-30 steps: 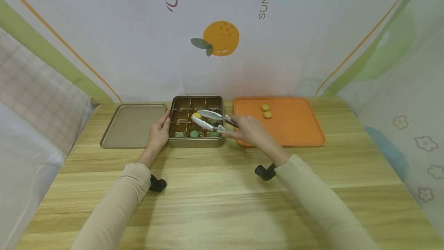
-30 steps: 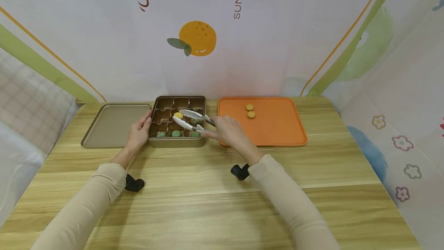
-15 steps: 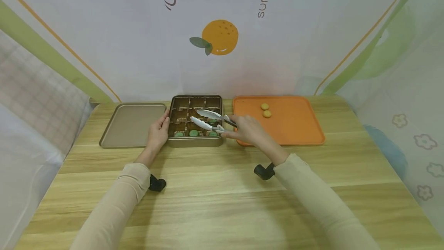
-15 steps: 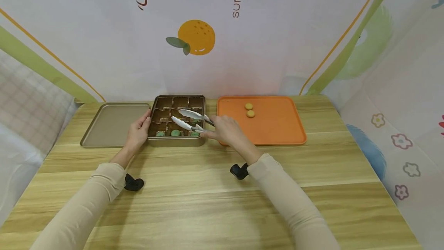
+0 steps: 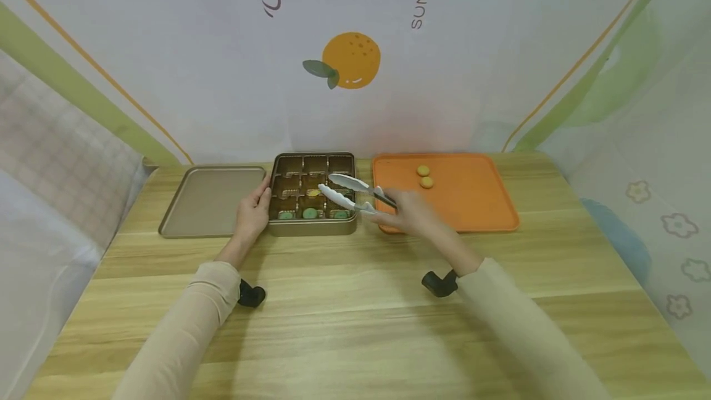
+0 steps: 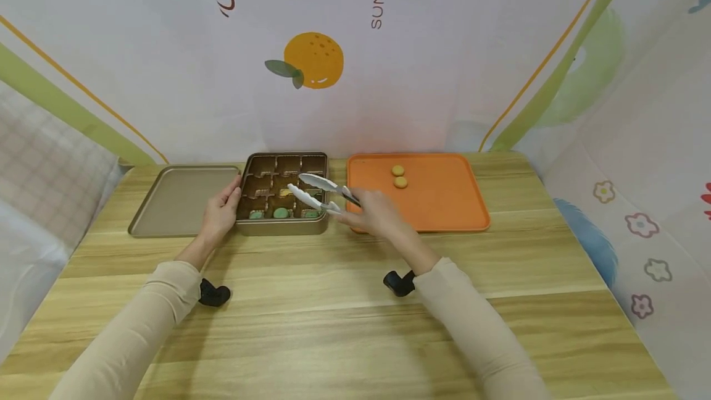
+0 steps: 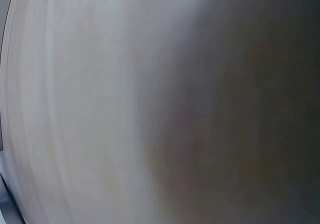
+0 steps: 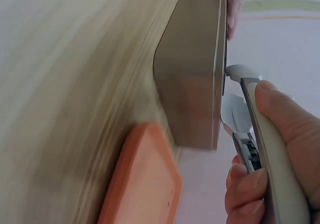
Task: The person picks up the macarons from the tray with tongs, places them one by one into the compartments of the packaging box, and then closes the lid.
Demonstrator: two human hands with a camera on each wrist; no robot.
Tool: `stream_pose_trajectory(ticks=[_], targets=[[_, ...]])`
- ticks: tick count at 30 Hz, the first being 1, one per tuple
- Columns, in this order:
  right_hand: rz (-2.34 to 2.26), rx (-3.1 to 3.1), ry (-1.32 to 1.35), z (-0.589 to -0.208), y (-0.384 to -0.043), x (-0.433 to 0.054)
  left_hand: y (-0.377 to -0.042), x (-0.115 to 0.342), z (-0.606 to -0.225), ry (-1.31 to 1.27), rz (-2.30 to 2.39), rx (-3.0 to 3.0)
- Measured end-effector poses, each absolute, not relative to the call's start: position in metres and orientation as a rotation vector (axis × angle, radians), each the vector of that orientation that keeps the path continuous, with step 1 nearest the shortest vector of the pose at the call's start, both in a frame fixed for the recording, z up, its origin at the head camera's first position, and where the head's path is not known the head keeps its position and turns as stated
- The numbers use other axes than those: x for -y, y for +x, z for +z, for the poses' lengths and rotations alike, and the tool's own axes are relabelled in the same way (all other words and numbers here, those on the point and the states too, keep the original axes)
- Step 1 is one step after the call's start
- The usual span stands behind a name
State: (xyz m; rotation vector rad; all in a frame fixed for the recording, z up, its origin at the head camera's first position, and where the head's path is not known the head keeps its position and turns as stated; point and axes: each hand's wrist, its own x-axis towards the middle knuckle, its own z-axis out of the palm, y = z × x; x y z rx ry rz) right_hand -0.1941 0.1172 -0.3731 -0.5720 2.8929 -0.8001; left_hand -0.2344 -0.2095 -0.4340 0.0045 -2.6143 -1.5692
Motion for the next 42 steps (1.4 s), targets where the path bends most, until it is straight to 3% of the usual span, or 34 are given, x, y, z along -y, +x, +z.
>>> stream_pose_trajectory(ticks=[20, 42], targets=[[-0.778, -3.080, -0.207, -0.393, -0.171, -0.244, -0.235, 0.209, -0.435, 0.023, -1.592, 2.611], [-0.667, -3.056, -0.147, -0.398, -0.168, -0.267, -0.234, 0.208, -0.433, -0.019, -1.602, 2.588]])
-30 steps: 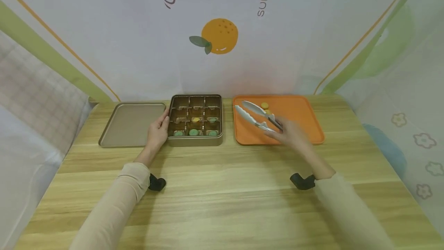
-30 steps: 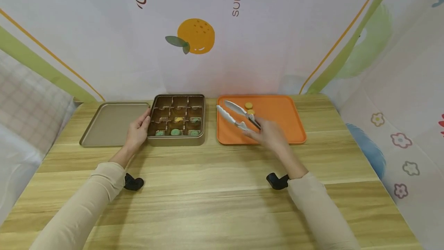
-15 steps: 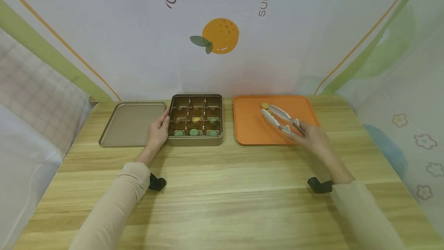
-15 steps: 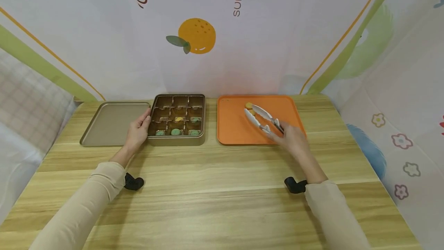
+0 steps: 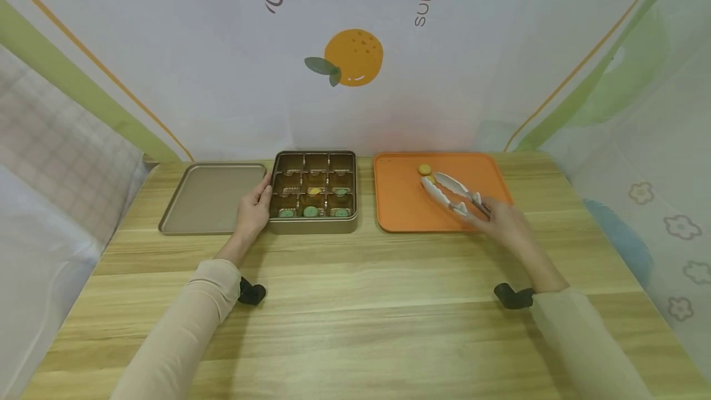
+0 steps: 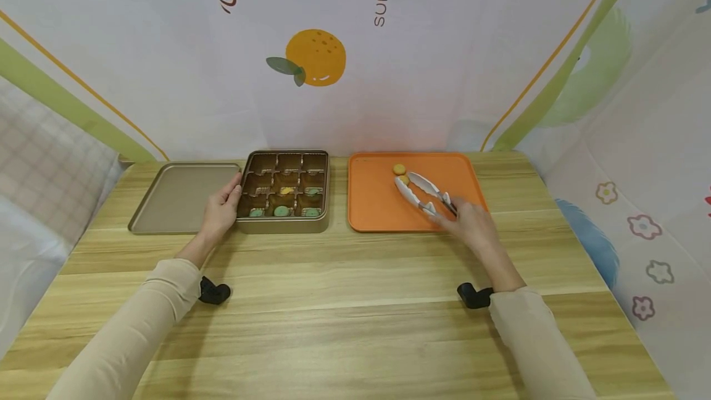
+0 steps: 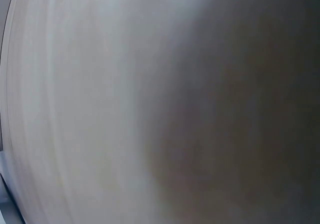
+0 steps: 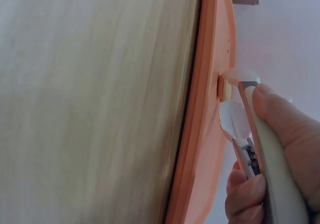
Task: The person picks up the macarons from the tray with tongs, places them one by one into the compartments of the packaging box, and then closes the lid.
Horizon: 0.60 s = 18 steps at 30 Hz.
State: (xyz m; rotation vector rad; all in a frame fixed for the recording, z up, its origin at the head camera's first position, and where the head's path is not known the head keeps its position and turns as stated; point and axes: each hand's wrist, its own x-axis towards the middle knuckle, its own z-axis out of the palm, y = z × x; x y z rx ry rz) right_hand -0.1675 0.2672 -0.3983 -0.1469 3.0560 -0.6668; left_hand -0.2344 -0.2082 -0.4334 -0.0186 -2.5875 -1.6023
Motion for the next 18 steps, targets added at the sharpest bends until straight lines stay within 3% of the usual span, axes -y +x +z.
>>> stream_pose_trajectory(ticks=[18], targets=[[-0.658, -3.052, -0.135, -0.3992, -0.1703, -0.2657, -0.2361, 0.2091, -0.4353, -0.018, -1.622, 2.573]])
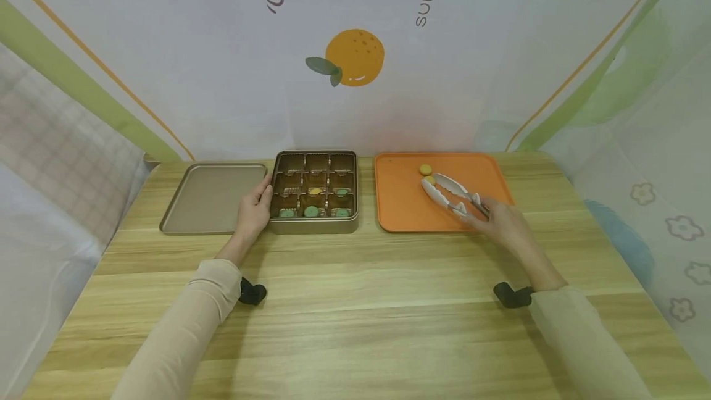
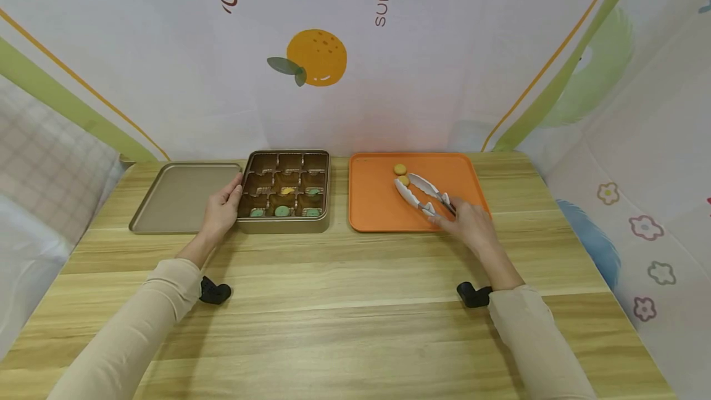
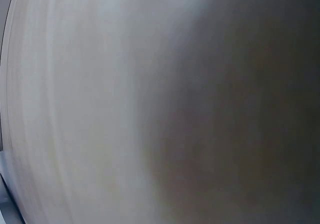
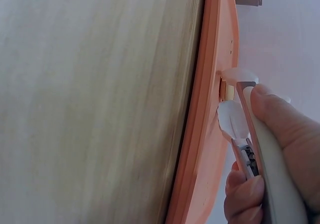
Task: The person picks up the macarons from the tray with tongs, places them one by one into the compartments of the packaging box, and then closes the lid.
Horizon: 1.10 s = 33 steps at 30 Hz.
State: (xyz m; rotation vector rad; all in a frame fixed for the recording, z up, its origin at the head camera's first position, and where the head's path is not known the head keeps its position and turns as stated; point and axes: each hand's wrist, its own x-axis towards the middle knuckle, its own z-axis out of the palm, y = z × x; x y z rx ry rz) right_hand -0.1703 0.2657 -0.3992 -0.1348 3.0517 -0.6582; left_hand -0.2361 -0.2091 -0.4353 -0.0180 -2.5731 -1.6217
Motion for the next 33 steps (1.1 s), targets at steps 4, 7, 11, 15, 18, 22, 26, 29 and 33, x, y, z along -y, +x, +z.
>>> stream_pose_trajectory(ticks=[4, 7, 11, 15, 18, 22, 26, 29, 33], targets=[[-0.643, -3.050, -0.131, -0.3979, -0.1698, -0.2654, -0.2364, 0.2091, -0.4361, -0.032, -1.628, 2.570], [-0.625, -3.055, -0.139, -0.3967, -0.1695, -0.2649, -0.2365, 0.2095, -0.4361, -0.044, -1.628, 2.570], [-0.611, -3.070, -0.154, -0.3953, -0.1690, -0.2637, -0.2366, 0.2098, -0.4360, -0.045, -1.629, 2.570], [-0.612, -3.073, -0.162, -0.3952, -0.1693, -0.2636, -0.2366, 0.2098, -0.4363, -0.034, -1.626, 2.576], [-0.614, -3.069, -0.166, -0.3957, -0.1698, -0.2641, -0.2366, 0.2099, -0.4366, -0.027, -1.618, 2.573], [-0.615, -3.069, -0.171, -0.3967, -0.1699, -0.2645, -0.2364, 0.2099, -0.4369, -0.030, -1.613, 2.564], [-0.608, -3.076, -0.174, -0.3967, -0.1694, -0.2639, -0.2362, 0.2096, -0.4368, -0.034, -1.609, 2.566], [-0.609, -3.076, -0.178, -0.3961, -0.1690, -0.2634, -0.2362, 0.2093, -0.4368, -0.027, -1.601, 2.568], [-0.629, -3.079, -0.190, -0.3947, -0.1691, -0.2620, -0.2361, 0.2090, -0.4368, -0.023, -1.599, 2.576]])
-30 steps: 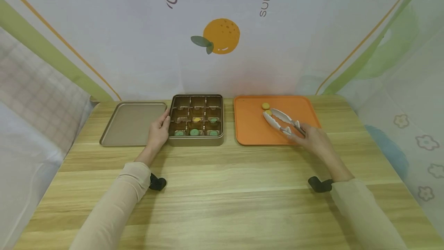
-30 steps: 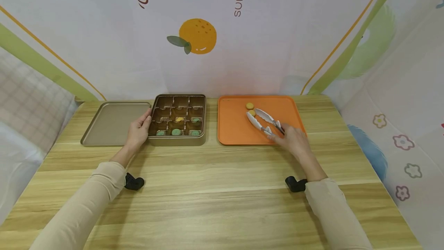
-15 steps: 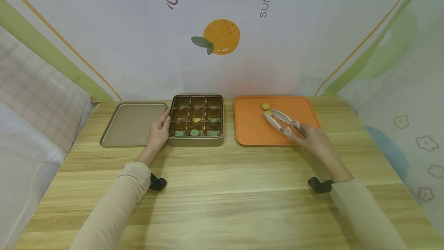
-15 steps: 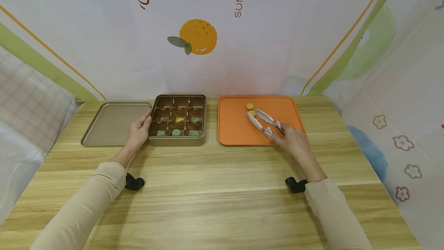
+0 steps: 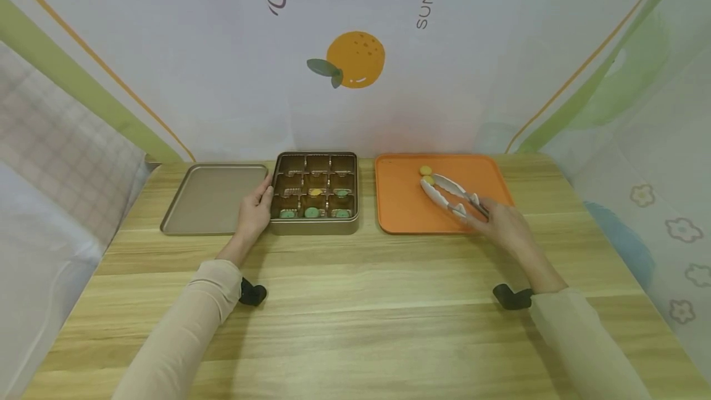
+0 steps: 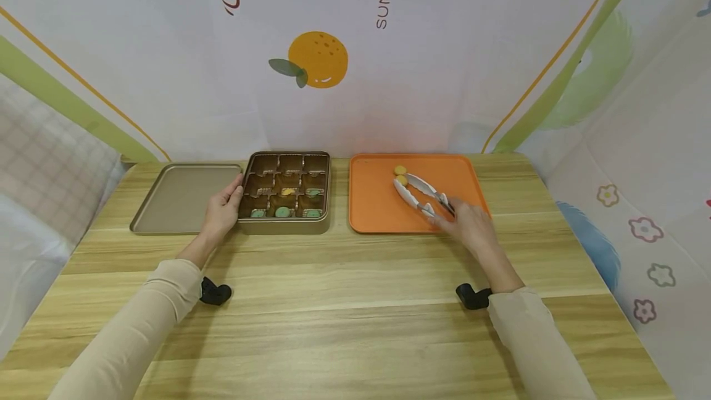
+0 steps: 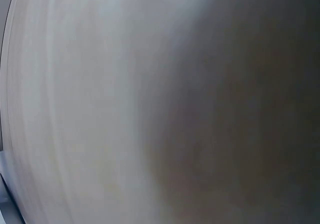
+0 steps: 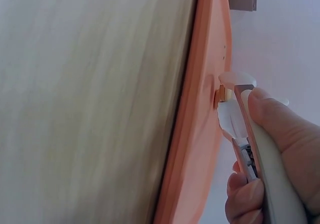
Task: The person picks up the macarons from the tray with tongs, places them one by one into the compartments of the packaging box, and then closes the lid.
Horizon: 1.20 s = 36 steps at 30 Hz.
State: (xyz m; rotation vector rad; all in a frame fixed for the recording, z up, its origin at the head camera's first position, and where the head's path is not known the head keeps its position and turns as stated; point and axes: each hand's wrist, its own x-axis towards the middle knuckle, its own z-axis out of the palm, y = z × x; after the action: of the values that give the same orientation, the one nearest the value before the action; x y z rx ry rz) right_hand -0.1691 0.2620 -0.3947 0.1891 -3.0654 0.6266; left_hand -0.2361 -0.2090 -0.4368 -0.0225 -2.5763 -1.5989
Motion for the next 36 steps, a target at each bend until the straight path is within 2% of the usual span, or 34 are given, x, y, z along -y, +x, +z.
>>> stream_pose_trajectory(ticks=[13, 36], targets=[[0.624, 3.042, 0.282, -0.375, -0.174, -0.232, -0.235, 0.210, -0.434, -0.015, -1.631, 2.599], [0.672, 2.985, 0.611, -0.355, -0.194, -0.109, -0.235, 0.209, -0.436, -0.023, -1.607, 2.609]])
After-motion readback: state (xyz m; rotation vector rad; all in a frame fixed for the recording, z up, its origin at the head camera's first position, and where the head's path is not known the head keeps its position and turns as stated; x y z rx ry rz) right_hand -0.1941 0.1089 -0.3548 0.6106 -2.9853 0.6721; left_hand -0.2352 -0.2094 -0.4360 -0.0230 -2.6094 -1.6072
